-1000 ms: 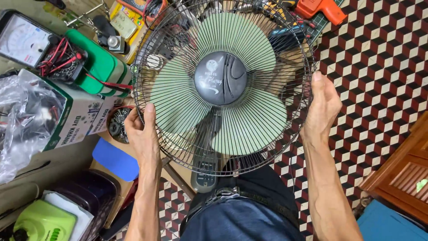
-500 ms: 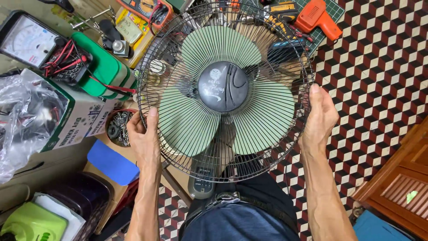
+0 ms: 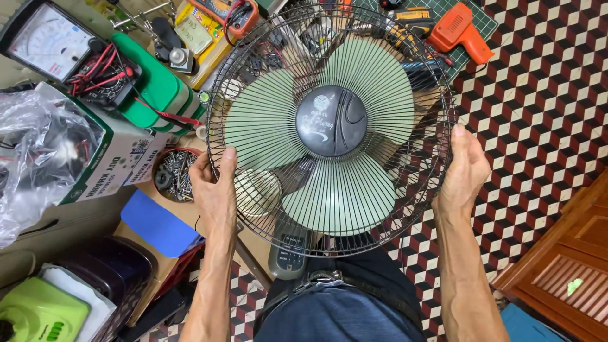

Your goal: Assembling and testing an electric fan on a workbench in a workshop.

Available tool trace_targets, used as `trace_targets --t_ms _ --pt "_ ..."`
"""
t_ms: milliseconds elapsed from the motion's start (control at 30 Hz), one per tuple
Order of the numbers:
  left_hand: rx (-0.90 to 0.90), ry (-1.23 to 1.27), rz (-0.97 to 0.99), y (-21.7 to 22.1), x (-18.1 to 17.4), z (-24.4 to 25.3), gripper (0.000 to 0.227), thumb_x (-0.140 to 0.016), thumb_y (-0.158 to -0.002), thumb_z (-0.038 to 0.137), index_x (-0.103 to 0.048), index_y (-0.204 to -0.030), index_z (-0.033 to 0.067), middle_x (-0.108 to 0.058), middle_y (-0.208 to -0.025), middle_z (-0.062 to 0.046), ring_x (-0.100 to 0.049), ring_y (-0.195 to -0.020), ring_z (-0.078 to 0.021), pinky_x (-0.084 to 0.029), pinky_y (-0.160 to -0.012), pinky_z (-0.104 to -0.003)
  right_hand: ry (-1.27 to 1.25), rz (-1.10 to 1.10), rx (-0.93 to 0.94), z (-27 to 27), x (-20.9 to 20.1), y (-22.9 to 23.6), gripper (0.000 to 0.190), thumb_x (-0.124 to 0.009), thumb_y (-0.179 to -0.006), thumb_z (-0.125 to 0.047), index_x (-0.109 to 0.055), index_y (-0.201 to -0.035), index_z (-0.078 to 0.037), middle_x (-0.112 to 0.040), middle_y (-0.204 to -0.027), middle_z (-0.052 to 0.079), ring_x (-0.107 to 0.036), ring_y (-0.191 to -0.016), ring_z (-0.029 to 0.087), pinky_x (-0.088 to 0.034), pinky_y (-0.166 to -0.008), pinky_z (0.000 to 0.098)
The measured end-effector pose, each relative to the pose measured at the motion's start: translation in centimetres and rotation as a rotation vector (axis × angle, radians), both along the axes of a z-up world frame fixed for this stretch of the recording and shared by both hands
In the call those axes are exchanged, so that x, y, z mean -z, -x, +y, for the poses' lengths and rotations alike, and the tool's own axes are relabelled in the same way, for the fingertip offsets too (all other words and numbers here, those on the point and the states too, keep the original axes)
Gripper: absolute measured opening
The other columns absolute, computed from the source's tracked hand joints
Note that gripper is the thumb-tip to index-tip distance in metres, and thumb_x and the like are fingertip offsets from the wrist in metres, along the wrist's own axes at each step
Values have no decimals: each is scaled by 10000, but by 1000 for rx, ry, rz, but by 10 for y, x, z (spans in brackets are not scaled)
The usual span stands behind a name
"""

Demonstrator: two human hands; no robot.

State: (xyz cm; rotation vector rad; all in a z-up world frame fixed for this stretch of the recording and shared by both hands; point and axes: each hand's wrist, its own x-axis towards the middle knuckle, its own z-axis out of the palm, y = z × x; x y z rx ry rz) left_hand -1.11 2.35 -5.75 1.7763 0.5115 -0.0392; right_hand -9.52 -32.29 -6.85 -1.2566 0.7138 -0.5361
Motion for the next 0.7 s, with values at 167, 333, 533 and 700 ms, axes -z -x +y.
trace_targets --t_ms 167,333,533,700 --pt "0 -10 21 0 -2 1 807 -750 -868 497 -459 -1372 -63 -676 -1227 -165 -656 -1117 -188 -498 -976 -304 18 -6 4 -2 7 1 429 -620 -1088 -263 -623 -1286 117 -707 -1076 72 -648 -896 104 -559 -822 226" --pt "17 -13 -2 1 -2 1 809 -750 -878 505 -452 -1375 -60 -667 -1248 -154 -649 -1147 -182 -483 -997 -291 3 -6 21 -6 11 2 384 -622 -1091 -240 -655 -1264 100 -703 -1043 50 -633 -858 90 -543 -796 220" --pt "18 -33 31 1 -5 1 821 -736 -866 530 -458 -1373 -52 -673 -1249 -164 -643 -1151 -193 -475 -999 -302 -5 5 18 -4 7 1 381 -612 -1082 -238 -655 -1272 89 -706 -1019 45 -636 -835 88 -548 -769 215" --pt "36 -51 52 2 -11 1 855 -725 -856 565 -450 -1381 -50 -662 -1251 -163 -645 -1156 -190 -482 -994 -299 9 12 22 -2 6 2 386 -615 -1082 -239 -653 -1280 90 -712 -1034 52 -644 -855 95 -552 -785 216"
